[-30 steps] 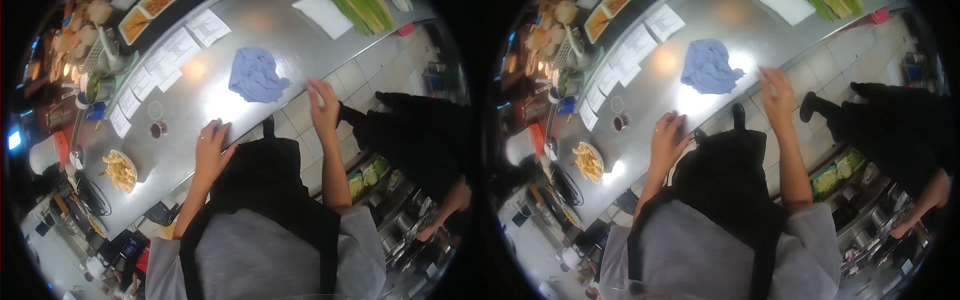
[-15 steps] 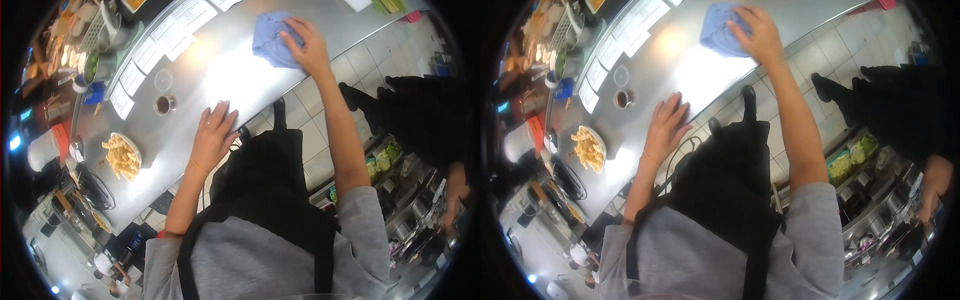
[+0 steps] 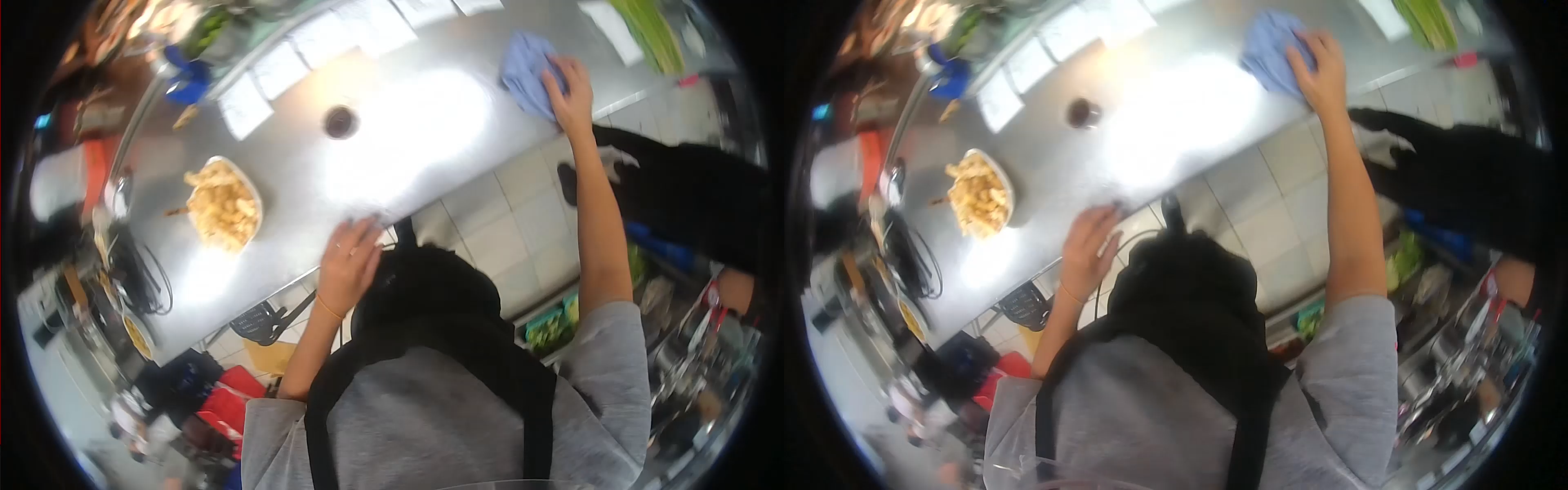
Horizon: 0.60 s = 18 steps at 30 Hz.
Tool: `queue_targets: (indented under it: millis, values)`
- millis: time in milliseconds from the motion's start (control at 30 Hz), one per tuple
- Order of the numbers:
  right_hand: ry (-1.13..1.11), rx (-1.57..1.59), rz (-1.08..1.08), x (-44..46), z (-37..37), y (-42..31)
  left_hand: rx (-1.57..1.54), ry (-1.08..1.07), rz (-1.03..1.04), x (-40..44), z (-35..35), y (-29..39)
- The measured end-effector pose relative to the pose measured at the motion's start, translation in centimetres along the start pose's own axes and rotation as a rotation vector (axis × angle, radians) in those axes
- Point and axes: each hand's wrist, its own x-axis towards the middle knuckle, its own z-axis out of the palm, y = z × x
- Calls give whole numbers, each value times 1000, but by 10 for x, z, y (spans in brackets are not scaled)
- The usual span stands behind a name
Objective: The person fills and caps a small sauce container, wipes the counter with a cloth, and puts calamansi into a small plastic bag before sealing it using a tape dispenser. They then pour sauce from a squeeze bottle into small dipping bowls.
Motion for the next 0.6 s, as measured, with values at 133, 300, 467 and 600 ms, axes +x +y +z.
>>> queue_targets:
  millis: [133,300,467,600]
  values:
    - [-26,-10,-14,2,-4,-6,-91,161,-106,-23,-6,3]
    - [1,-54,-24,4,-2,-4,-190,295,-259,-10,-7,1]
    - [17,-64,71,2,-1,4,-218,341,-320,42,-6,-18]
    - [28,105,187,2,-2,-7,-238,339,-475,85,-13,-32]
